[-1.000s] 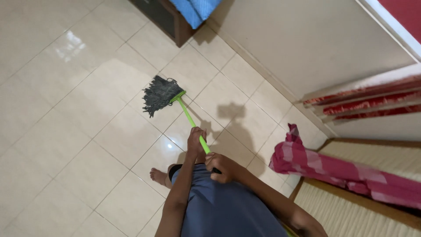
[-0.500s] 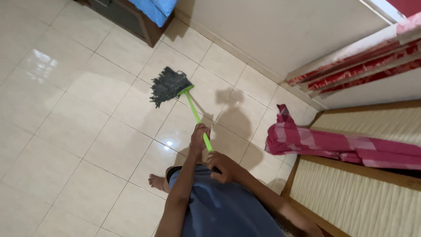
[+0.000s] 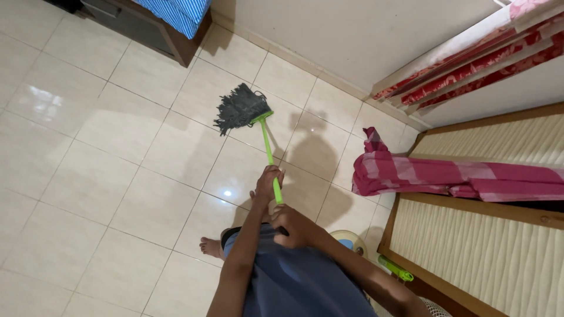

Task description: Mopping a tiled floor in a bedroom area.

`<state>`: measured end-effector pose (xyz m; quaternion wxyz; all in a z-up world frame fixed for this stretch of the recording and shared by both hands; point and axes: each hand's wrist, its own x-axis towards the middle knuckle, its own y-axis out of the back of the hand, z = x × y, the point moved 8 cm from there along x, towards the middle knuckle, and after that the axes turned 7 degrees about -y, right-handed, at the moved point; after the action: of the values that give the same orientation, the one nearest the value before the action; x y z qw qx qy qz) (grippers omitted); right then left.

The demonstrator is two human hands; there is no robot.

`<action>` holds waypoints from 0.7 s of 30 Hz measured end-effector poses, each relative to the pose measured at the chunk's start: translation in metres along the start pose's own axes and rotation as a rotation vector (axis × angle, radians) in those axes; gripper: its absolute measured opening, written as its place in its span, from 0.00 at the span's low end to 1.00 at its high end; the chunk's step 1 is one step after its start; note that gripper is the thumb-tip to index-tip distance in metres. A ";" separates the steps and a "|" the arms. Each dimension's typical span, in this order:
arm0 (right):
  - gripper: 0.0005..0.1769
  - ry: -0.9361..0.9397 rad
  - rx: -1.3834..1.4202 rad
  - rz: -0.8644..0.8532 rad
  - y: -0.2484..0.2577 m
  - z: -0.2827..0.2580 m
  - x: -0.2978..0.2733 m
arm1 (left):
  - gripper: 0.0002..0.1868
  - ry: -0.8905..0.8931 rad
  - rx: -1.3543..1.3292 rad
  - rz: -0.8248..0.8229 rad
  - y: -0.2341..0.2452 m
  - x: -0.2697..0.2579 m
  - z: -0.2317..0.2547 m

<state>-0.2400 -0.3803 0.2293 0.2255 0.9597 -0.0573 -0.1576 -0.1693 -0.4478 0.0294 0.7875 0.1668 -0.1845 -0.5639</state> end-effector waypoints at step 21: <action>0.17 0.270 0.066 -0.273 -0.076 -0.053 0.001 | 0.13 0.110 0.074 0.132 0.072 -0.103 -0.009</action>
<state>-0.2186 -0.2903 0.2400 0.1760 0.9779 0.0990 -0.0545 -0.1358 -0.3268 0.0453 0.8251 0.2138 -0.1722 -0.4937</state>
